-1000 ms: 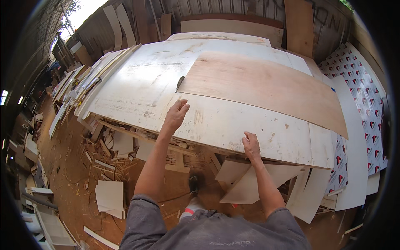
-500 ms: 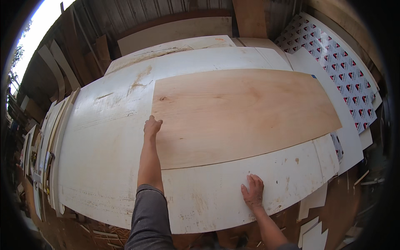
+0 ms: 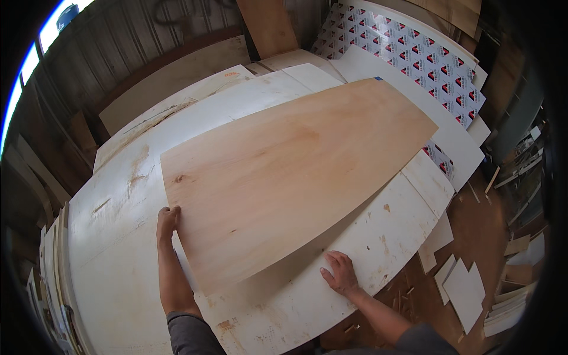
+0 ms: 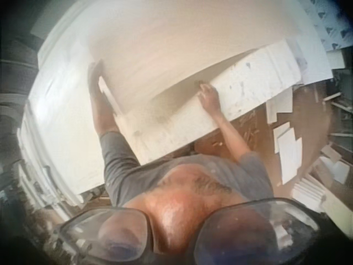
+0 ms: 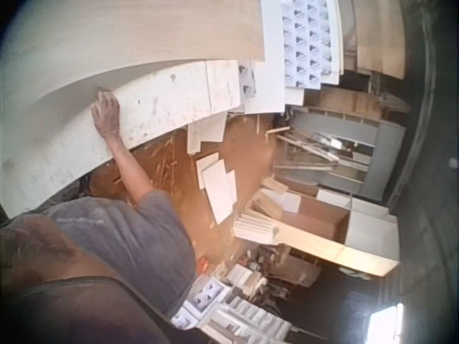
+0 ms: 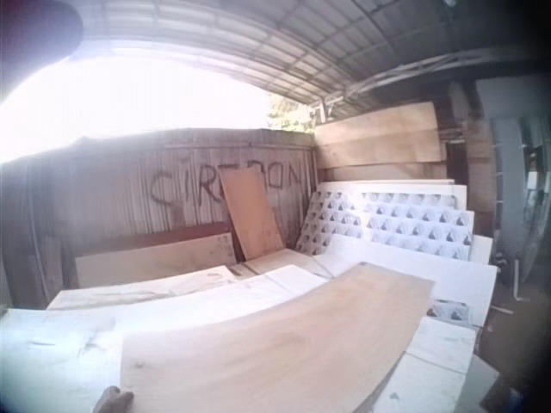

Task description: The person places plywood sheets and white boards onto a large curved wooden structure, hammering a thin wooden strip into place to secure one of the boards.

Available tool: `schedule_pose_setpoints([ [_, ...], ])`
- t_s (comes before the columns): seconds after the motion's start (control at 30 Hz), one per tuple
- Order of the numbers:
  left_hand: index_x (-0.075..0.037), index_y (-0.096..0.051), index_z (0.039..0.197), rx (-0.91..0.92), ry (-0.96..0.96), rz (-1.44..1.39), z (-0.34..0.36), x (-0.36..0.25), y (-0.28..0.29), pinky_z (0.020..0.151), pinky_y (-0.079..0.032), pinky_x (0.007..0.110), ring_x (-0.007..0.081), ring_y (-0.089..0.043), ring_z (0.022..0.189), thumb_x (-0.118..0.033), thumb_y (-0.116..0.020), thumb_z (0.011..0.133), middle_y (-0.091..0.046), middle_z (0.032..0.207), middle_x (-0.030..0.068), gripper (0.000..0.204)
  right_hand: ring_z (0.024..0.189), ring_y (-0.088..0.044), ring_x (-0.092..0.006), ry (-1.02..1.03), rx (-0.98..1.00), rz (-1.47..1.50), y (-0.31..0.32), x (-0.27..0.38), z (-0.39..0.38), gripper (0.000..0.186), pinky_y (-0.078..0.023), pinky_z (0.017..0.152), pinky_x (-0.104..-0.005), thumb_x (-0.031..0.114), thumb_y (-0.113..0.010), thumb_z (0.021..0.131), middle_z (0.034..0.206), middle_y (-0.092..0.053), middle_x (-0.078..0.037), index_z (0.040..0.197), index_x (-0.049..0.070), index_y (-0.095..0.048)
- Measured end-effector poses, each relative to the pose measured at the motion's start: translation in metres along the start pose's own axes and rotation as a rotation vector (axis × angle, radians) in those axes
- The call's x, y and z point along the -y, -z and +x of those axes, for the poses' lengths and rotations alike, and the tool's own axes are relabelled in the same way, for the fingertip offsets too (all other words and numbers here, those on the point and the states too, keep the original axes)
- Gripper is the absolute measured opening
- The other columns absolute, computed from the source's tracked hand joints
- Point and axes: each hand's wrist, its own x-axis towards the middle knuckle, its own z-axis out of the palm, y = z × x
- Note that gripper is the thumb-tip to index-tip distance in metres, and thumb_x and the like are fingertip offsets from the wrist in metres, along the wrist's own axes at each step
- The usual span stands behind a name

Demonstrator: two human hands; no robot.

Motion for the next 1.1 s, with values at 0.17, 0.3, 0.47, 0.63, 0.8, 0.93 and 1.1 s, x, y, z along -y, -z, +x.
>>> schedule_pose_setpoints([
  [0.17, 0.006, -0.054, 0.098, -0.095, -0.227, -0.331, -0.129, -0.029, 0.038, 0.059, -0.048, 0.030, 0.0164, -0.059, 0.069, -0.025, -0.061, 0.089, -0.062, 0.084, 0.0114, 0.033, 0.114, -0.049, -0.0352, -0.121, -0.058, 0.294, -0.029, -0.005, -0.009, 0.047, -0.037, 0.101, -0.0443, 0.031, -0.048, 0.097, 0.123, -0.050, -0.019, 0.129, -0.002, -0.046],
  [0.3, 0.004, -0.049, 0.101, 0.058, -0.387, -0.686, -0.262, -0.056, -0.004, 0.053, -0.049, 0.028, 0.0134, -0.059, 0.066, -0.025, -0.060, 0.091, -0.060, 0.084, 0.0097, 0.033, 0.119, -0.049, -0.0275, -0.409, -0.218, 1.154, -0.030, -0.088, -0.038, 0.059, -0.041, 0.100, -0.0404, 0.044, -0.044, 0.099, 0.135, -0.045, -0.014, 0.139, 0.001, -0.038],
  [0.47, -0.001, -0.046, 0.097, 0.022, -0.366, -0.873, -0.471, -0.001, -0.027, 0.047, -0.045, 0.027, 0.0113, -0.055, 0.062, -0.021, -0.060, 0.090, -0.054, 0.078, 0.0051, 0.025, 0.120, -0.050, -0.0266, 0.028, -0.334, 0.805, 0.051, -0.178, -0.127, 0.062, -0.045, 0.099, -0.0390, 0.051, -0.036, 0.099, 0.133, -0.048, -0.014, 0.141, 0.004, -0.035],
  [0.63, -0.002, -0.046, 0.102, -0.206, -0.282, -1.020, -0.645, 0.146, -0.016, 0.054, -0.047, 0.023, 0.0075, -0.055, 0.068, -0.019, -0.058, 0.093, -0.057, 0.088, 0.0052, 0.023, 0.126, -0.045, -0.0300, -0.546, -0.269, 1.870, 0.165, -0.090, -0.215, 0.065, -0.040, 0.104, -0.0454, 0.056, -0.035, 0.097, 0.139, -0.045, -0.011, 0.139, 0.007, -0.041],
  [0.8, -0.004, -0.049, 0.102, -0.231, -0.110, -0.941, -0.757, 0.243, 0.018, 0.067, -0.052, 0.025, 0.0074, -0.056, 0.073, -0.017, -0.059, 0.094, -0.059, 0.086, 0.0030, 0.018, 0.122, -0.049, -0.0297, -0.688, -0.213, 1.725, 0.198, -0.104, -0.291, 0.058, -0.042, 0.102, -0.0430, 0.048, -0.047, 0.096, 0.134, -0.050, -0.012, 0.136, 0.005, -0.044],
  [0.93, -0.002, -0.052, 0.104, -0.295, 0.054, -0.990, -0.807, 0.339, 0.060, 0.057, -0.049, 0.024, 0.0070, -0.054, 0.064, -0.018, -0.063, 0.092, -0.059, 0.082, 0.0019, 0.023, 0.117, -0.053, -0.0288, -0.805, -0.078, 1.763, 0.183, -0.079, -0.343, 0.054, -0.044, 0.099, -0.0439, 0.036, -0.057, 0.093, 0.129, -0.054, -0.011, 0.134, 0.002, -0.045],
  [1.1, -0.003, -0.057, 0.105, -0.476, 0.326, -0.515, -0.835, 0.441, 0.131, 0.058, -0.047, 0.027, 0.0111, -0.056, 0.067, -0.018, -0.061, 0.090, -0.062, 0.086, 0.0039, 0.021, 0.115, -0.054, -0.0274, -0.739, 0.040, 1.701, 0.150, 0.001, -0.430, 0.049, -0.046, 0.099, -0.0421, 0.021, -0.060, 0.091, 0.127, -0.054, -0.010, 0.133, 0.003, -0.043],
])
